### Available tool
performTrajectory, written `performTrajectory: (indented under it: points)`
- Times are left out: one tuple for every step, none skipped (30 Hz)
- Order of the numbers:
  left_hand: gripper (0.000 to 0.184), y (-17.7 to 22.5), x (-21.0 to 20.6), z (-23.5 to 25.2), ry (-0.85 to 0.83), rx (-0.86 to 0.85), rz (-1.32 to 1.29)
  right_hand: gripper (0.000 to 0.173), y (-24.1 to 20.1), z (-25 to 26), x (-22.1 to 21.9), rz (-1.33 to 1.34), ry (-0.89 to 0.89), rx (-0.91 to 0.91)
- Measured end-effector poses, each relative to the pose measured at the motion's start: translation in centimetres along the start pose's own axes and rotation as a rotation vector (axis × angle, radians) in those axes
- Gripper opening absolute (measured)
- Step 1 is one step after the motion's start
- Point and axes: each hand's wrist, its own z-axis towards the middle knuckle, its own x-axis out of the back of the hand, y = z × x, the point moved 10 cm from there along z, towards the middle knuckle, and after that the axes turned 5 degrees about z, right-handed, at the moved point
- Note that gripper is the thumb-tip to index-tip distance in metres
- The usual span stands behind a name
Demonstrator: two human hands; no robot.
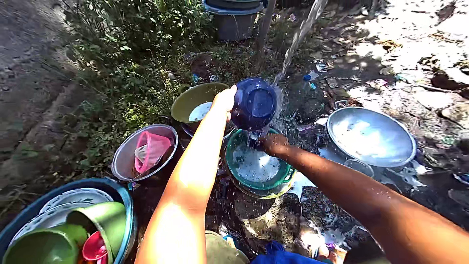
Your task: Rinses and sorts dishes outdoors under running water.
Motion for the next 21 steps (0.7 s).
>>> performTrajectory:
  points:
    - [0.051,-0.6,-0.1,-0.3,-0.008,0.038,-0.091,0.036,-0.1,0.3,0.1,0.02,-0.001,-0.024]
    - [0.048,-0.4,-0.8,-0.7,-0.042,0.031,-0.121,0.036,-0.1,0.6,0.1,0.033,0.007,-0.046]
    - [0.042,0.3,-1.9,-1.1,-0.102,-0.02,-0.095,0.035,-0.1,0.8,0.2,0.027,0.012,-0.068]
    - [0.041,1.5,-3.4,-1.5,-0.18,-0.106,-0.019,0.033,-0.2,0.9,0.1,0.006,0.017,-0.082]
    - [0.044,2.8,-5.0,-2.0,-0.255,-0.229,0.126,0.033,-0.1,0.7,0.0,-0.016,0.025,-0.095]
    - [0.043,4.1,-6.7,-2.7,-0.302,-0.382,0.354,0.033,-0.3,0.2,0.0,-0.054,0.032,-0.109]
    - [0.04,4.9,-8.4,-3.5,-0.336,-0.539,0.594,0.034,-0.5,-0.4,-0.1,-0.088,0.04,-0.1]
    - [0.036,5.1,-10.0,-4.2,-0.348,-0.67,0.795,0.034,-0.5,-0.8,-0.4,-0.127,0.052,-0.07]
    - [0.034,4.6,-11.3,-4.6,-0.335,-0.766,0.968,0.035,-0.4,-1.0,-0.7,-0.154,0.064,-0.041]
    - [0.035,4.0,-12.4,-4.9,-0.336,-0.823,1.108,0.035,-0.3,-1.1,-0.9,-0.172,0.078,-0.015]
    - [0.037,3.2,-13.4,-5.2,-0.36,-0.857,1.188,0.036,-0.1,-1.3,-1.0,-0.18,0.092,-0.001]
    - [0.038,2.5,-14.2,-5.2,-0.39,-0.875,1.242,0.038,0.1,-1.5,-1.2,-0.184,0.106,0.008]
    - [0.038,2.1,-14.6,-5.1,-0.404,-0.889,1.249,0.039,0.2,-1.7,-1.2,-0.189,0.121,0.016]
    - [0.037,2.1,-14.6,-5.1,-0.413,-0.887,1.203,0.039,0.3,-1.8,-1.2,-0.194,0.124,0.013]
    - [0.038,2.5,-14.2,-5.1,-0.434,-0.837,1.11,0.038,0.4,-2.0,-1.2,-0.189,0.108,0.003]
    - [0.041,2.9,-13.3,-5.1,-0.456,-0.752,0.982,0.037,0.5,-2.1,-1.3,-0.182,0.078,-0.012]
    - [0.044,3.2,-12.1,-4.9,-0.464,-0.642,0.842,0.036,0.5,-2.2,-1.2,-0.175,0.039,-0.025]
    - [0.045,3.1,-10.6,-4.5,-0.456,-0.521,0.719,0.035,0.5,-2.2,-1.1,-0.14,-0.005,-0.03]
    - [0.046,2.7,-8.7,-4.4,-0.429,-0.404,0.597,0.036,0.5,-2.2,-1.0,-0.062,-0.042,-0.024]
    - [0.045,1.8,-6.6,-4.4,-0.391,-0.291,0.456,0.038,0.4,-2.2,-0.9,0.036,-0.072,-0.011]
    - [0.042,0.9,-4.2,-4.6,-0.335,-0.212,0.31,0.04,0.4,-2.0,-0.8,0.13,-0.098,0.013]
